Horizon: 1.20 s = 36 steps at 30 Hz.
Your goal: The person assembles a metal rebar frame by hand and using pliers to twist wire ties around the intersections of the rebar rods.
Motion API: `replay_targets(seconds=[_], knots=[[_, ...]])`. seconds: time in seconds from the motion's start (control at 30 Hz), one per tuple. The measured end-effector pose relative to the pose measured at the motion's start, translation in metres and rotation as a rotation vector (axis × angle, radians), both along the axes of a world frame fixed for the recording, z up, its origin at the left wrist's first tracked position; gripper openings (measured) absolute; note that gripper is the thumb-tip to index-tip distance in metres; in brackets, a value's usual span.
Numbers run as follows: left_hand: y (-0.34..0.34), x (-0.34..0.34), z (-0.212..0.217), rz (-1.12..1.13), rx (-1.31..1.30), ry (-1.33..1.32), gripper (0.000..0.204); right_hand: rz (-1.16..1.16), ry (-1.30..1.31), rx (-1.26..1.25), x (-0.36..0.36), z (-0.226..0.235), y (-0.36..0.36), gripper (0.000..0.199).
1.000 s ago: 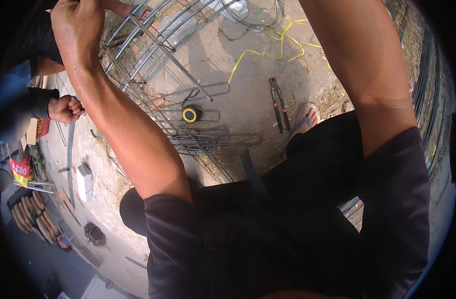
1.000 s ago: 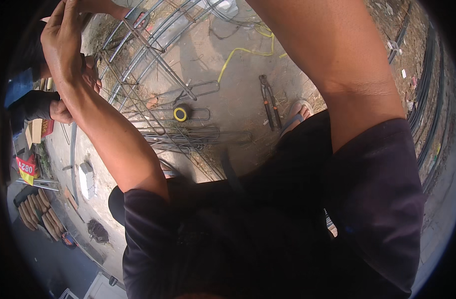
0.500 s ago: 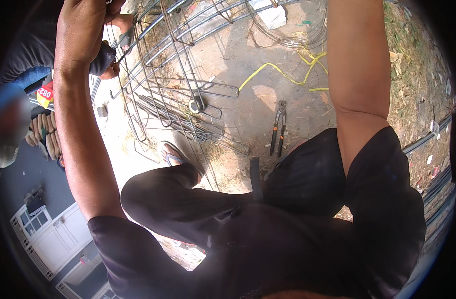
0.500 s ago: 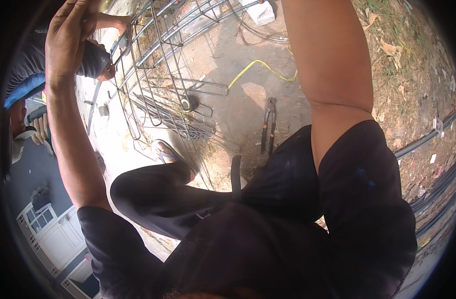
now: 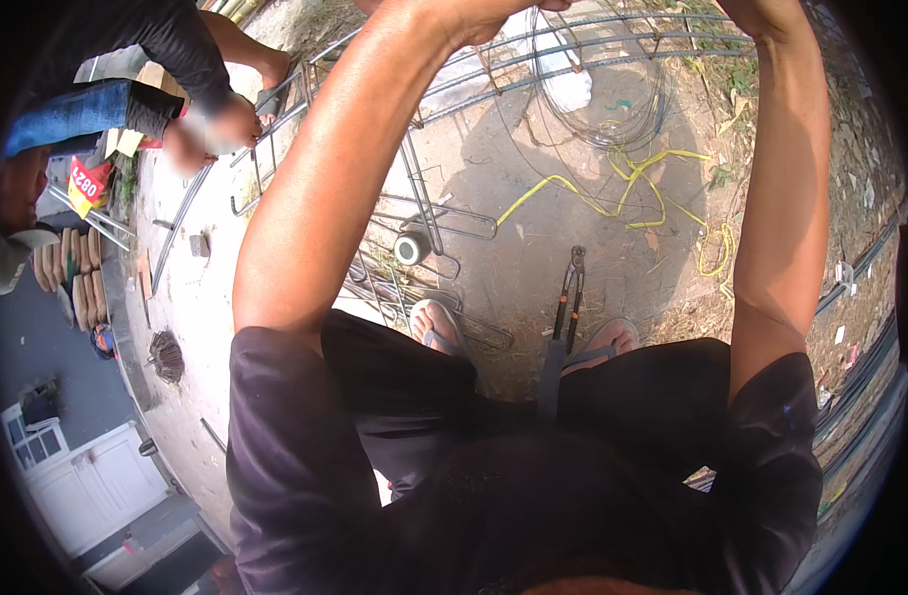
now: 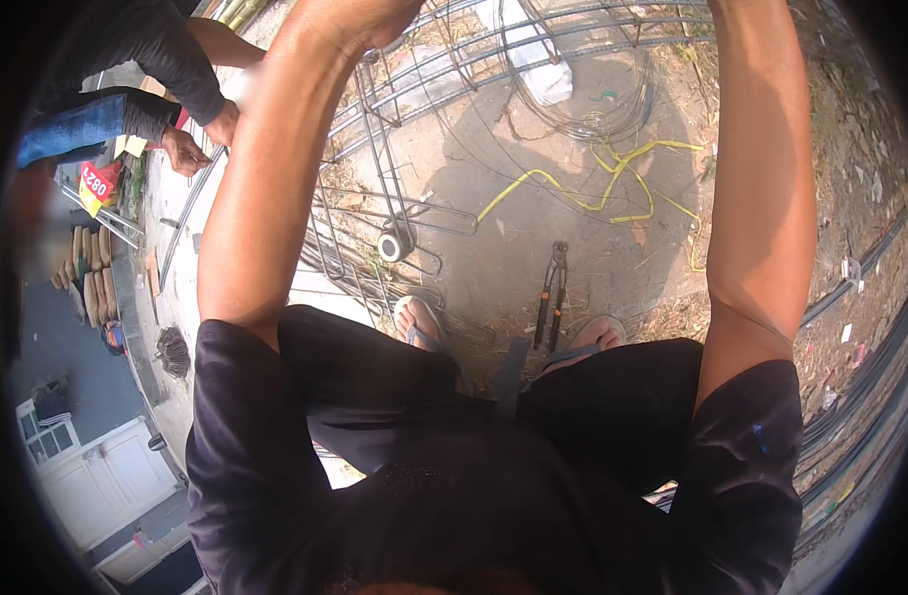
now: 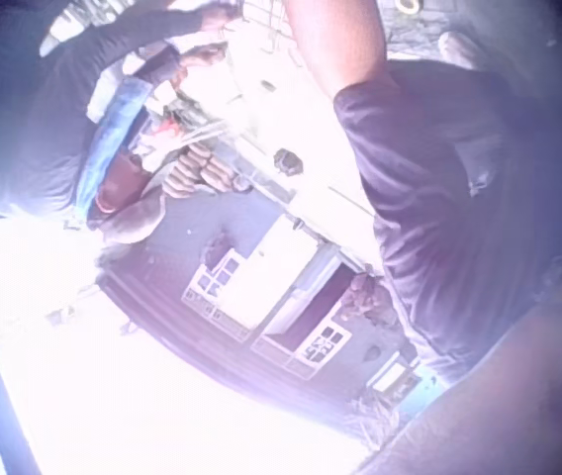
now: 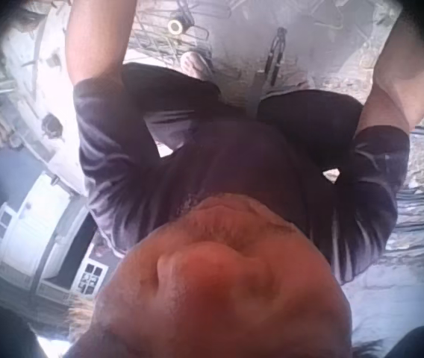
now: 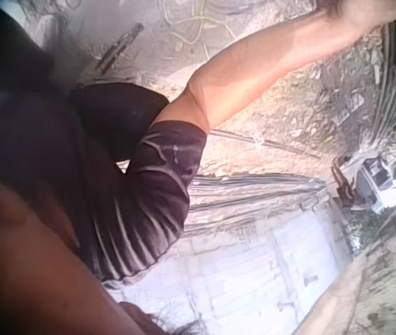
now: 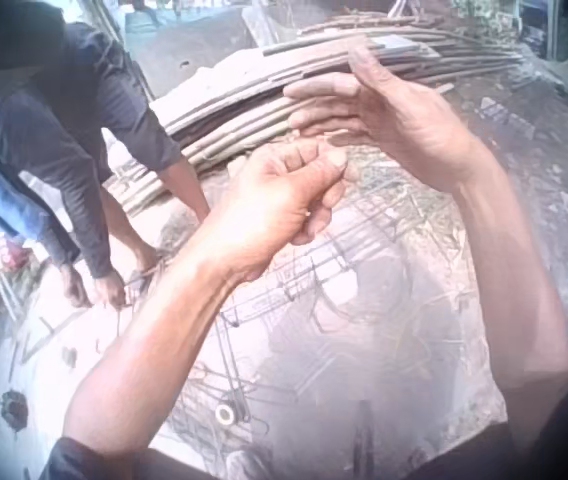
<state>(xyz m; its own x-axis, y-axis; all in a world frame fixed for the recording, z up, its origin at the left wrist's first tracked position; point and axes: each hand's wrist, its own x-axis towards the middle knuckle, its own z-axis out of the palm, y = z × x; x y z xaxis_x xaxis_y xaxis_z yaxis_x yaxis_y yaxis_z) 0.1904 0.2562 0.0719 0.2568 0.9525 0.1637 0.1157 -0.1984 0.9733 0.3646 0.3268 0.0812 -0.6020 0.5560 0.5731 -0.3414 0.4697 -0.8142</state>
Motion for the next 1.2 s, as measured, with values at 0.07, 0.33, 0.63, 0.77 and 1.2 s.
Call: replay_targets(seconds=[0.07, 0.33, 0.63, 0.77, 1.2], knots=[[-0.008, -0.005, -0.001, 0.083, 0.027, 0.051, 0.028, 0.250, -0.047, -0.088, -0.023, 0.008, -0.010, 0.082], [-0.053, -0.039, 0.026, -0.003, 0.044, 0.161, 0.022, 0.191, -0.269, -0.109, -0.063, 0.031, -0.014, 0.097], [0.006, -0.063, 0.009, 0.737, 0.359, -0.533, 0.013, 0.072, -0.127, -0.652, -0.115, -0.036, -0.071, 0.061], [0.012, -0.084, 0.008, 0.926, 0.102, -0.627, 0.011, -0.215, -0.498, 0.074, -0.088, -0.020, -0.117, 0.033], [0.001, 0.000, 0.016, 0.672, -0.012, -0.656, 0.005, -0.729, -0.648, 0.095, 0.035, 0.010, -0.104, 0.028]])
